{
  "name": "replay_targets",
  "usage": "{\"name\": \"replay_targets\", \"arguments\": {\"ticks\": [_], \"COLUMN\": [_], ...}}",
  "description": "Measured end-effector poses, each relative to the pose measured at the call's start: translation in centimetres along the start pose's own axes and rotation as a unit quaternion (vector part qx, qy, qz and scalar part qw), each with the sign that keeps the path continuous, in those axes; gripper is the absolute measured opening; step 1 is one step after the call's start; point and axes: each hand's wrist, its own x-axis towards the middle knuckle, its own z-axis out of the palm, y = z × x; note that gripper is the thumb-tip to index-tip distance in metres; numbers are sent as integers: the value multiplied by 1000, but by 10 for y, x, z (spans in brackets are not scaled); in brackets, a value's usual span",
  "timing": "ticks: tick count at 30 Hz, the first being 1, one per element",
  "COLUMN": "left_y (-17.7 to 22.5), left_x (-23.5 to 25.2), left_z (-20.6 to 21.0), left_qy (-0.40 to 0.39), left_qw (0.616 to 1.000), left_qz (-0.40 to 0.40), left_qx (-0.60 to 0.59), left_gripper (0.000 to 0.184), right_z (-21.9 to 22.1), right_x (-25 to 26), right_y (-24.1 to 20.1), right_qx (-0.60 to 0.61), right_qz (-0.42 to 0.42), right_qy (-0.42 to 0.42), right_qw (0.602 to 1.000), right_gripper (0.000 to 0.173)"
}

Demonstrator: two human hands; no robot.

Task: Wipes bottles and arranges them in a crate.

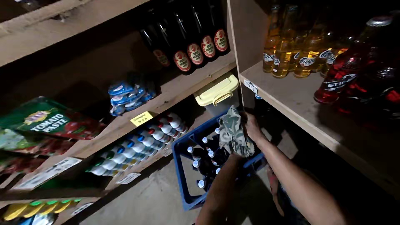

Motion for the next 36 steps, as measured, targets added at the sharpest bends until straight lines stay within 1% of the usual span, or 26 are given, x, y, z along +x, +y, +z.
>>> {"name": "replay_targets", "arguments": {"ticks": [1,2,3,5,7,9,11,12,13,15,17,18,19,20,21,22,24,27,28,29,30,31,32,33,34,36], "left_y": [-12,-19,-24,-30,-30,-25,-14,-6,2,10,3,-2,-8,-13,-15,-15,-11,-10,-10,-11,-12,-13,-14,-15,-15,-12], "left_x": [17,24,23,6,-22,-50,-73,-82,-90,-107,-123,-133,-144,-156,-170,-184,-208,-230,-235,-238,-240,-243,-246,-250,-255,-262], "left_z": [-6,-12,-17,-30,-45,-59,-66,-71,-76,-83,-91,-96,-99,-103,-107,-109,-111,-103,-100,-96,-93,-92,-92,-94,-98,-112], "left_qy": [40,87,141,279,390,469,511,526,540,572,594,604,608,610,608,601,587,561,553,546,539,535,536,543,555,592], "left_qw": [996,987,978,937,880,811,722,677,642,608,591,586,583,578,575,575,568,573,574,577,578,580,580,580,582,579], "left_qz": [80,131,155,205,238,258,291,311,326,338,357,370,388,409,431,452,495,531,541,550,559,565,567,564,554,520], "left_qx": [13,22,12,-50,-129,-234,-364,-409,-434,-436,-412,-394,-374,-355,-339,-322,-297,-273,-267,-258,-250,-243,-235,-226,-219,-207], "left_gripper": [50,53,55,45,30,21,12,7,6,10,16,16,16,15,16,16,16,14,14,15,14,13,13,15,17,21], "right_z": [-7,-14,-21,-31,-36,-35,-23,-13,0,26,38,39,39,39,40,43,53,59,58,52,44,44,53,61,66,68], "right_x": [5,7,9,10,8,3,-10,-19,-27,-40,-44,-44,-45,-44,-41,-38,-25,-22,-29,-41,-55,-62,-61,-59,-59,-62], "right_y": [1,1,3,6,7,5,-6,-15,-24,-29,-17,-7,3,10,13,17,28,42,43,41,36,37,52,66,66,56], "right_qx": [-19,-31,-32,-26,-9,39,90,105,106,69,40,43,51,76,104,136,217,341,338,283,188,106,73,123,202,341], "right_qz": [-41,-70,-93,-125,-145,-165,-173,-199,-246,-332,-364,-350,-297,-200,-94,-13,68,141,155,154,123,50,-62,-113,-99,21], "right_qy": [18,31,39,53,71,111,138,138,123,78,47,24,-5,-44,-76,-93,-107,-143,-146,-157,-186,-212,-213,-222,-246,-308], "right_qw": [999,997,994,990,987,979,971,965,956,938,929,936,953,976,987,986,968,918,917,934,957,970,972,961,943,888], "right_gripper": [26,25,26,25,24,25,28,29,30,42,54,54,51,44,39,40,39,31,28,27,31,37,41,39,32,28]}}
